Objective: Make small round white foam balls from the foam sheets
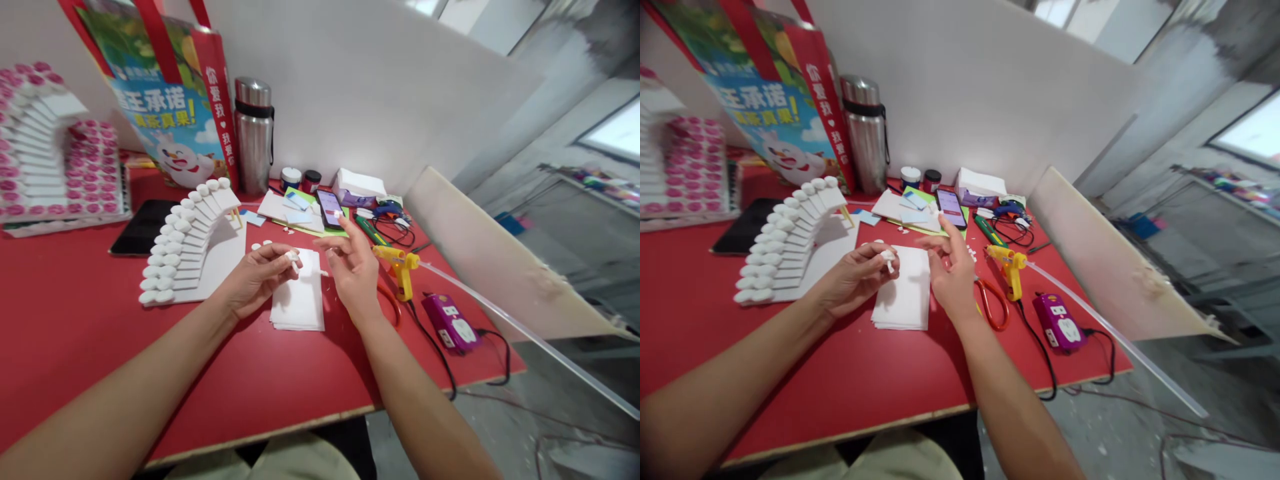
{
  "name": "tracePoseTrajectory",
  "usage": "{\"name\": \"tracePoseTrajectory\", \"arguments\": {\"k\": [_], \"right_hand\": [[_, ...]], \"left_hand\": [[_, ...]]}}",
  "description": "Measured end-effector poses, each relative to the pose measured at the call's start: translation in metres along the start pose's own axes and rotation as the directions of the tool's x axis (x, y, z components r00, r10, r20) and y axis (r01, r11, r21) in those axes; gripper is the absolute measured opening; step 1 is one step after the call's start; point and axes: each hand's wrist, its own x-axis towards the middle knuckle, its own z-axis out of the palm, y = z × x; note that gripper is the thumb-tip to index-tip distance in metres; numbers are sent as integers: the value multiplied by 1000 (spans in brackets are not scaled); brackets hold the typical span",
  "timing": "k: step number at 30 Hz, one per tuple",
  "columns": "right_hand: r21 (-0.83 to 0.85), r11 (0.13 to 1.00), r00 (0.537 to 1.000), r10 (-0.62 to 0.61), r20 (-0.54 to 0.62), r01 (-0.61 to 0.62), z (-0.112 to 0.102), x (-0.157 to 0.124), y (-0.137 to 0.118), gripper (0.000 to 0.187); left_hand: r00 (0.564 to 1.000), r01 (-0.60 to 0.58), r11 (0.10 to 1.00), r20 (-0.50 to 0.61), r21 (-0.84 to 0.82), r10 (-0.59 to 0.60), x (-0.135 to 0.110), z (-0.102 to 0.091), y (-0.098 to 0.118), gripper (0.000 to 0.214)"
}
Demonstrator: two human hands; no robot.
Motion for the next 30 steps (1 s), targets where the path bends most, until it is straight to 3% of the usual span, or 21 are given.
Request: {"name": "tracePoseTrajectory", "arguments": {"k": [3, 12, 21, 30], "right_hand": [[87, 996, 999, -36, 18, 34, 9, -6, -16, 57], [-43, 983, 983, -175, 61, 178, 11, -13, -25, 63], [-106, 979, 981, -161, 107, 172, 12, -14, -27, 65], [-126, 974, 976, -173, 135, 190, 11, -14, -27, 65]], "left_hand": [[1000, -1, 1000, -11, -9, 1, 1, 0, -1, 16], [998, 22, 1000, -63, 5, -22, 1, 2, -2, 22], [998, 20, 1000, -60, 18, -18, 1, -3, -5, 12], [997, -2, 999, -74, 46, 5, 0, 0, -3, 15]]}}
